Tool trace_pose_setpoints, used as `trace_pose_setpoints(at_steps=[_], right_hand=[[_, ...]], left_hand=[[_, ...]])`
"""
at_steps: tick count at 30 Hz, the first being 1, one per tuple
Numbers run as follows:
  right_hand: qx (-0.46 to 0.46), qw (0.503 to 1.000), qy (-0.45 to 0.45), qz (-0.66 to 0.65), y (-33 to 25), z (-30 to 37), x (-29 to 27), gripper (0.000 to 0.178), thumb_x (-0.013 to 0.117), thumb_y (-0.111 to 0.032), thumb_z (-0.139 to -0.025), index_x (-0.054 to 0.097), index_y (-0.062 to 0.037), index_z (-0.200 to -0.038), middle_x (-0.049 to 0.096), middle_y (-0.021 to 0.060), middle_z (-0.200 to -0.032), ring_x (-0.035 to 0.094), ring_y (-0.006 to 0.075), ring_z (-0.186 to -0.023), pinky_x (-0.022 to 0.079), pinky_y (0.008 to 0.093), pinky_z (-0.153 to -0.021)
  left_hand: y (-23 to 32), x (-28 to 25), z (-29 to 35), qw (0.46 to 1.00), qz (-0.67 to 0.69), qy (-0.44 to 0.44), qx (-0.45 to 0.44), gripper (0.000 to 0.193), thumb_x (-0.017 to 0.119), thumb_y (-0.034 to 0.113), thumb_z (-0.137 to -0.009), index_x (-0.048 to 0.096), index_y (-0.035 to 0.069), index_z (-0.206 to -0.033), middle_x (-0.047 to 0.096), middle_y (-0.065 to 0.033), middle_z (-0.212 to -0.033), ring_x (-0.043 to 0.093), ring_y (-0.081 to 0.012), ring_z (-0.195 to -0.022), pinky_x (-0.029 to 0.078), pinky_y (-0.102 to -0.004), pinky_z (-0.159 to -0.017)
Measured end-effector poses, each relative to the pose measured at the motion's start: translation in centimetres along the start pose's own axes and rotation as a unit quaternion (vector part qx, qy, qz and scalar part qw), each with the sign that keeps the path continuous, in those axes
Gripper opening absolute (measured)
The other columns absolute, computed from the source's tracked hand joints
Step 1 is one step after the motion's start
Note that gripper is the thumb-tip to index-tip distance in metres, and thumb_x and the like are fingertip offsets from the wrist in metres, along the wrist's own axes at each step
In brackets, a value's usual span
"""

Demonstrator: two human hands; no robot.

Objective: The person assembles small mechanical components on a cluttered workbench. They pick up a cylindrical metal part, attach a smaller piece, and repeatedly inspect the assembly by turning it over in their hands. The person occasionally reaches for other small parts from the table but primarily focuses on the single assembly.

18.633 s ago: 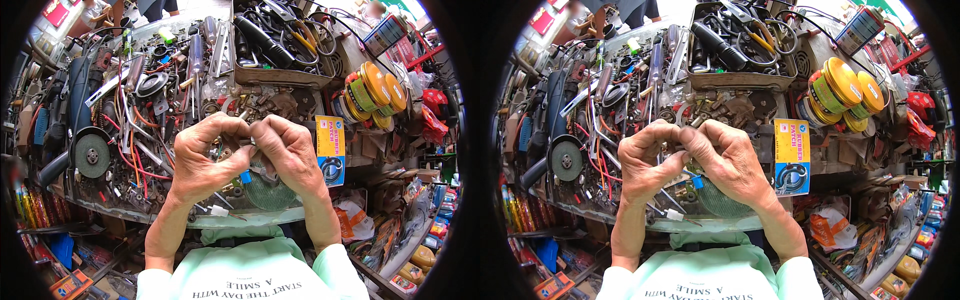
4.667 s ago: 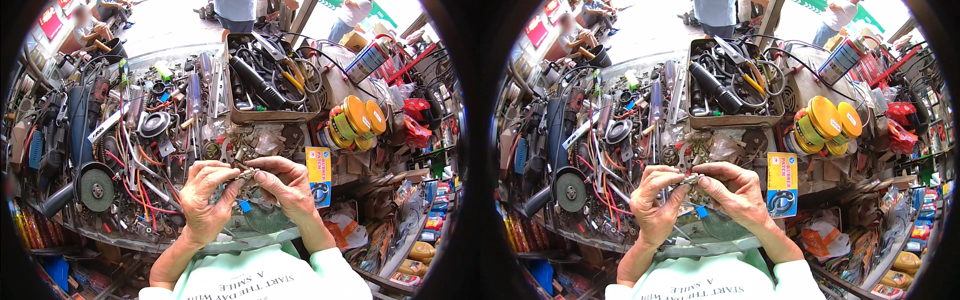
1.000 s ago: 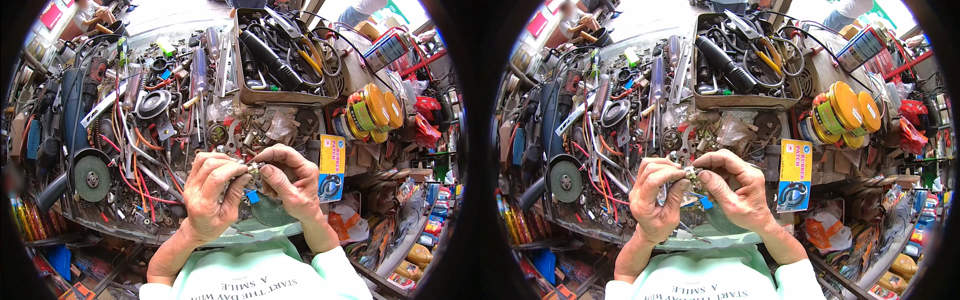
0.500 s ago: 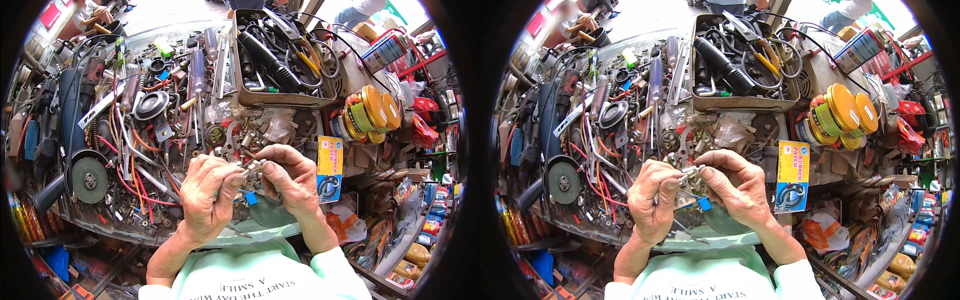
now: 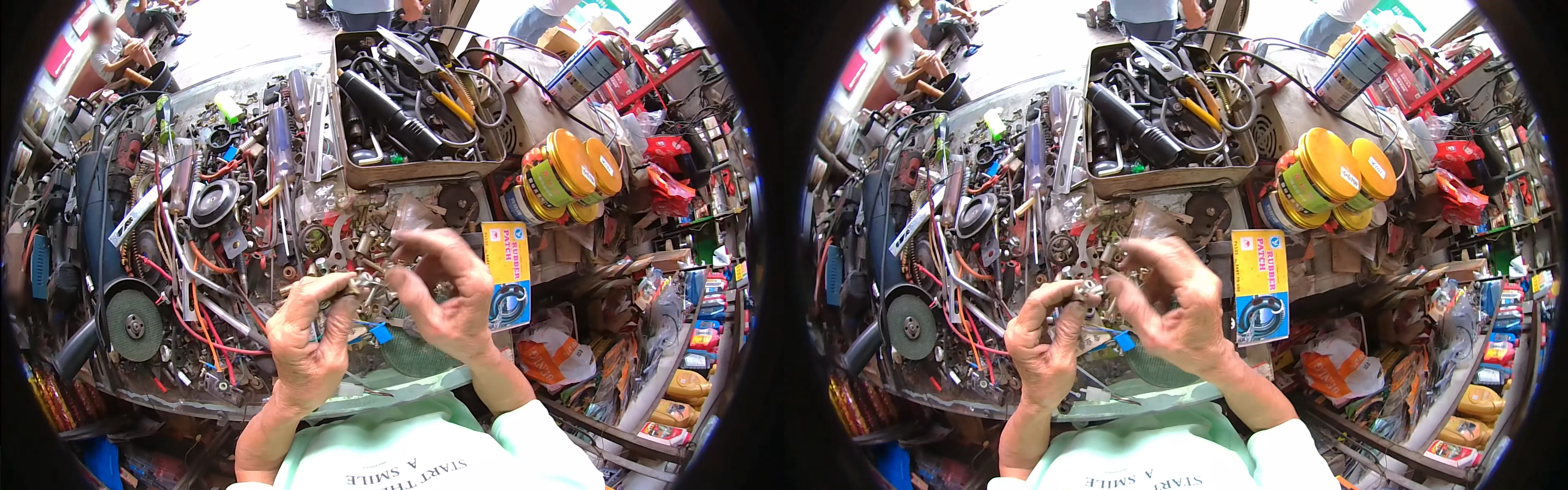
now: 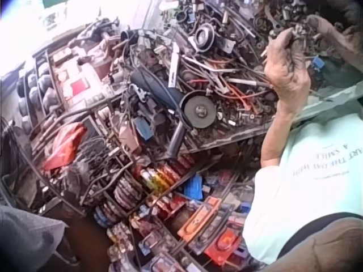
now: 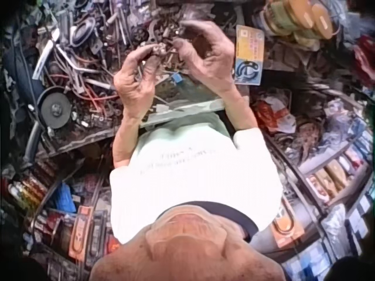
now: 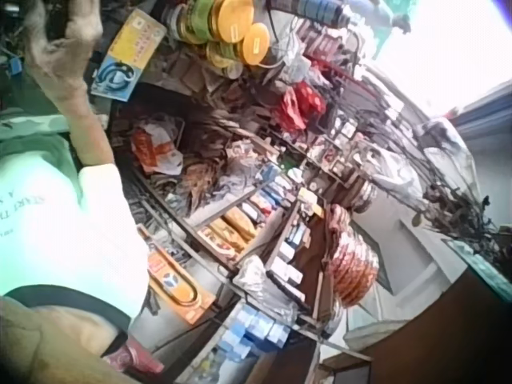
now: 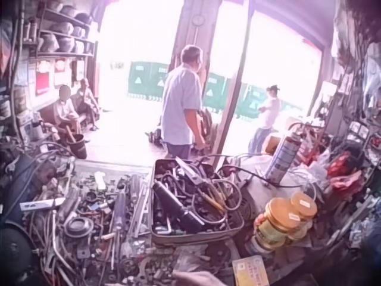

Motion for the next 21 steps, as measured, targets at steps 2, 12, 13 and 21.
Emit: trace_pose_setpoints(at_steps=[2,12,13,21], right_hand=[[-0.058,0.964,0.093,0.241,-0.1,-0.5,-1.3,0.054,0.083,-0.027,-0.083,0.064,0.0003,-0.125,0.066,0.0176,-0.109,0.071,0.0288,-0.081,0.057,0.0367,-0.062],[-0.110,0.937,0.036,0.330,-1.7,-1.5,0.1,0.025,0.073,-0.004,-0.083,0.074,-0.0061,-0.107,0.070,0.0125,-0.097,0.071,0.0315,-0.077,0.057,0.0380,-0.065],[-0.137,0.941,0.026,0.307,-2.6,-1.2,0.7,0.025,0.073,0.000,-0.081,0.073,-0.0051,-0.106,0.071,0.0139,-0.096,0.072,0.0315,-0.078,0.059,0.0366,-0.064],[0.078,0.987,-0.050,-0.130,1.0,-0.4,3.1,0.018,0.061,-0.013,-0.104,0.065,0.0017,-0.113,0.074,0.0072,-0.097,0.071,0.0103,-0.079,0.055,0.0233,-0.058]], left_hand=[[0.0,0.0,-0.1,0.999,0.044,0.010,-0.021,0.018,0.067,0.002,-0.097,0.066,-0.001,-0.115,0.074,-0.0110,-0.095,0.071,-0.0173,-0.085,0.055,-0.0289,-0.077],[-0.4,-0.6,0.2,0.993,0.075,0.082,-0.043,0.016,0.061,0.012,-0.104,0.062,0.000,-0.116,0.072,-0.0046,-0.091,0.060,-0.0058,-0.079,0.046,-0.0201,-0.072],[-0.3,-0.8,0.3,0.993,0.071,0.090,-0.033,0.015,0.057,0.011,-0.105,0.061,0.001,-0.116,0.071,-0.0044,-0.092,0.061,-0.0070,-0.081,0.048,-0.0217,-0.074],[-1.1,-1.6,0.1,0.984,0.115,0.127,-0.051,0.017,0.050,0.018,-0.109,0.054,0.002,-0.116,0.070,-0.0066,-0.094,0.059,-0.0087,-0.081,0.047,-0.0249,-0.077]])
Point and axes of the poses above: each hand's wrist, its own z-axis away from the middle knuckle, its own x-axis out of the palm, y = z × x, the point moved 8 cm from there along -z, towards the middle knuckle
